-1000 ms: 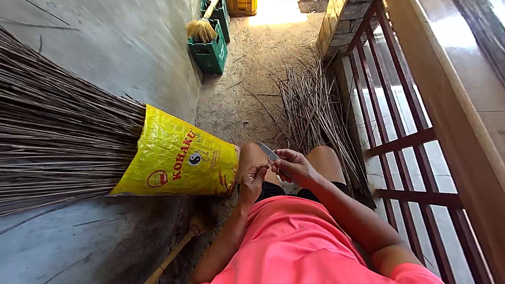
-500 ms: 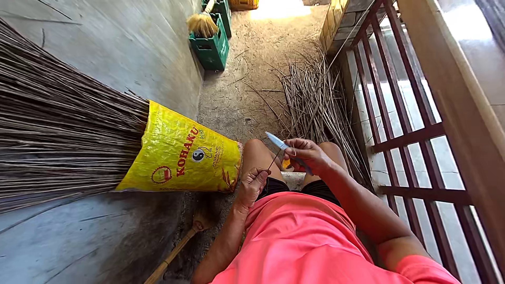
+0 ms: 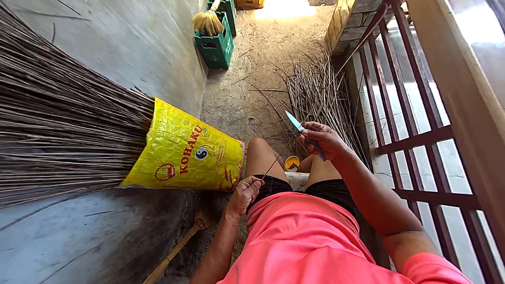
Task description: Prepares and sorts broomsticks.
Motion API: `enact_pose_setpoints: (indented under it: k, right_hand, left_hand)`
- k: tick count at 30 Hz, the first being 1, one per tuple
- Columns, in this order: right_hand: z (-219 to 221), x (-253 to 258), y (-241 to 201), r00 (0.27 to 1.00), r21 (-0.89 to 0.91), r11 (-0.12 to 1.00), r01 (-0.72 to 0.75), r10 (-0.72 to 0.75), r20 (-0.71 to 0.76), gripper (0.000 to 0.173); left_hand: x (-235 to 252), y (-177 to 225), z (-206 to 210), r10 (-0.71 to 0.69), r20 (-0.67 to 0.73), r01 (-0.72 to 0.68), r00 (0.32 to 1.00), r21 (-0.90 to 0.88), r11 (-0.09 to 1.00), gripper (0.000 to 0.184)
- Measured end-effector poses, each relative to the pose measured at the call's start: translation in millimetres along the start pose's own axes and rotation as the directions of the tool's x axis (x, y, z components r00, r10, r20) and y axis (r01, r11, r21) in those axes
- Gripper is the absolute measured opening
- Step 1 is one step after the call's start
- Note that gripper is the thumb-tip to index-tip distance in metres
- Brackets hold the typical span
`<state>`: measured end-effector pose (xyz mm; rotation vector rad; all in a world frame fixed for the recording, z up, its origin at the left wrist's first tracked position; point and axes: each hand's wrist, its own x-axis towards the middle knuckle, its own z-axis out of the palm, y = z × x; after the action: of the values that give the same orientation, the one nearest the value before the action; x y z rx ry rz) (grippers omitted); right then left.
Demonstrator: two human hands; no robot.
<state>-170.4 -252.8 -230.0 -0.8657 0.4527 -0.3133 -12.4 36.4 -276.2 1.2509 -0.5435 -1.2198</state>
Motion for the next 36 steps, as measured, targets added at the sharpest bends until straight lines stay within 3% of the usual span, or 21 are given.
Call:
enact_pose_setpoints:
  k: [8,19,21,25,29,32,34,36]
  right_hand:
    - [-15,5,-21,0.998,-0.041,0.997,0.068,-0.068,0.005,0.017]
    - [-31,20,-73,0.979,-0.136,0.978,0.159,-0.175,-0.108,0.019]
    - [-40,29,-87,0.942,-0.172,0.968,0.181,-0.221,-0.251,0.020]
    - [-84,53,-102,0.778,-0.111,0.964,0.244,-0.262,-0.570,0.024]
    - [-80,57,-67,0.674,-0.138,0.977,0.161,-0.211,-0.708,0.024]
    - [-61,54,-18,0.759,-0.193,0.981,0.038,-0.154,-0.633,0.027]
    - [-39,45,14,0.888,-0.261,0.965,-0.018,-0.104,-0.447,0.031]
    - [-11,34,42,0.972,-0.296,0.952,-0.077,0.005,-0.235,0.035]
  left_hand:
    - [-26,-23,-38,-0.042,0.032,0.044,0.999,-0.074,0.996,0.010]
    - [-68,-54,-114,-0.196,-0.099,0.187,0.976,-0.096,0.978,0.008]
    - [-73,-61,-125,-0.231,-0.125,0.220,0.965,-0.102,0.970,0.008]
    - [-68,-74,-128,-0.274,-0.270,0.249,0.923,-0.123,0.961,0.016]
    - [-33,-64,-92,-0.280,-0.384,0.250,0.880,-0.127,0.960,0.022]
    - [-2,-49,-58,-0.265,-0.397,0.229,0.879,-0.139,0.964,0.021]
    - [16,-36,-38,-0.239,-0.365,0.206,0.900,-0.126,0.970,0.020]
    - [29,-26,-22,-0.213,-0.307,0.187,0.928,-0.113,0.976,0.020]
